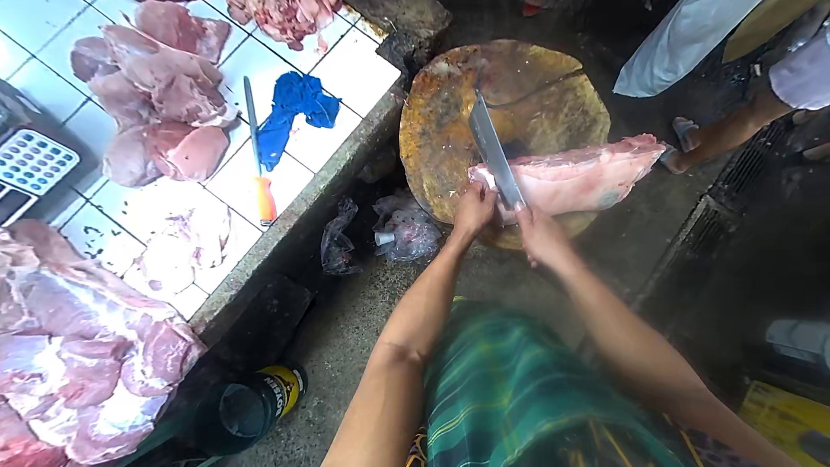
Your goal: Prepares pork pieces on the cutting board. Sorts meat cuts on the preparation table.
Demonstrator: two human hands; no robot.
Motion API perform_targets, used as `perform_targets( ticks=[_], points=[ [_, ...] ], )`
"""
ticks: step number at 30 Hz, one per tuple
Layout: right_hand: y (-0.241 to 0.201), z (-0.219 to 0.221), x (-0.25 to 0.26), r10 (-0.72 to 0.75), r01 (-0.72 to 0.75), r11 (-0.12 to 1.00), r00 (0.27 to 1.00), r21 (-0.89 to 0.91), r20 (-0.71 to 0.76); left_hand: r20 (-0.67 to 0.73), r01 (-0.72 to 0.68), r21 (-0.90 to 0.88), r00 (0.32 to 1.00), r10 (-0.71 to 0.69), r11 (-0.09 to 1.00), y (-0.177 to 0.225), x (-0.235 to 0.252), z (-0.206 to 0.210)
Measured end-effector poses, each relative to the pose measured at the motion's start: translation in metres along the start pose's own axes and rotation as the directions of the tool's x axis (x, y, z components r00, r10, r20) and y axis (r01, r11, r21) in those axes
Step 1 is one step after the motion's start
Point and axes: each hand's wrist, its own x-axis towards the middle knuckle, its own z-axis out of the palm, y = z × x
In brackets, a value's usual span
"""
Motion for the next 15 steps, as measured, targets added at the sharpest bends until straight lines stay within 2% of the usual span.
perform_targets(
  ticks=[4,12,15],
  points=[
    [0.010,0.001,-0.005,-0.003,0.003,1.000,1.000,-0.017,0.004,0.027,0.051,0.047,0.998,-0.053,0.998,0.008,0.005,0.000],
    [0.051,0.009,-0.034,0.022,-0.023,0.998,1.000,-0.061,-0.019,0.017,0.033,0.074,0.999,-0.034,0.997,0.003,0.012,0.000],
    [0.060,0.011,-0.049,0.035,-0.039,0.991,0.999,-0.129,-0.031,0.011,0.032,0.054,0.999,-0.033,0.998,0.003,0.013,0.000]
  ],
)
